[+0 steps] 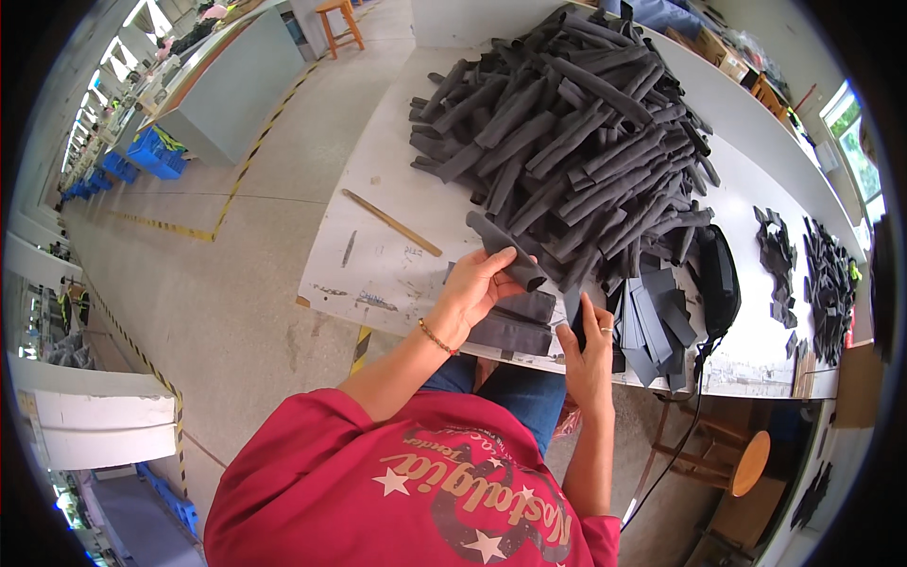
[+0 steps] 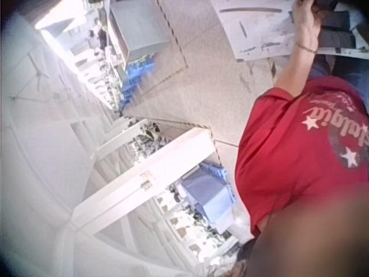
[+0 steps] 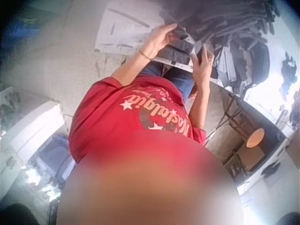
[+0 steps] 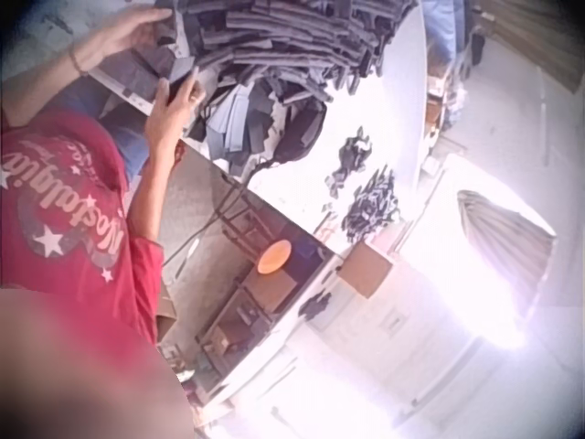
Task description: Folding and fitting gray foam padding strips into shape at a factory workbench.
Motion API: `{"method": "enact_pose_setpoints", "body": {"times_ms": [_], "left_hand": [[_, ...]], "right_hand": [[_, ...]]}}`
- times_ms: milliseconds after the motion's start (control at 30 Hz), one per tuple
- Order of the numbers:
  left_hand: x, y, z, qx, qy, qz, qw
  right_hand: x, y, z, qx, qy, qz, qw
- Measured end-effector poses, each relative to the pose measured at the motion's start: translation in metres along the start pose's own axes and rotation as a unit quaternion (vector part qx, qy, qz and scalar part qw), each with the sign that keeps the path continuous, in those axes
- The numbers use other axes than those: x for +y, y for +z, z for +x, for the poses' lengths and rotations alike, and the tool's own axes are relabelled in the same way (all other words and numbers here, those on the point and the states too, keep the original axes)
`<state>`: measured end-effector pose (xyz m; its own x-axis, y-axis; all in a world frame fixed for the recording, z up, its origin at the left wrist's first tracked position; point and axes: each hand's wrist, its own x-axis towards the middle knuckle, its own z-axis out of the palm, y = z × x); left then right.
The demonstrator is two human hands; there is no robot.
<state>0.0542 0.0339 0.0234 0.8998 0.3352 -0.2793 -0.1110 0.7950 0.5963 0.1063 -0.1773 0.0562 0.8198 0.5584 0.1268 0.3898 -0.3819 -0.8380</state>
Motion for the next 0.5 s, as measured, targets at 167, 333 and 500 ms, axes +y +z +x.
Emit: {"method": "enact_pose_setpoints", "body": {"times_ms": [167,333,500], "left_hand": [[0.000,0.004,0.001,0.020,0.004,0.014,1.000],[-0.001,0.008,0.000,0.036,0.011,0.018,0.999],[0.000,0.014,-0.001,0.033,0.007,0.036,0.999]], "right_hand": [[-0.012,-0.017,-0.004,-0.022,0.005,-0.004,1.000],[-0.020,-0.012,-0.004,0.026,-0.032,0.032,0.999],[-0.015,-0.006,-0.003,0.056,-0.051,0.066,0.995]]}}
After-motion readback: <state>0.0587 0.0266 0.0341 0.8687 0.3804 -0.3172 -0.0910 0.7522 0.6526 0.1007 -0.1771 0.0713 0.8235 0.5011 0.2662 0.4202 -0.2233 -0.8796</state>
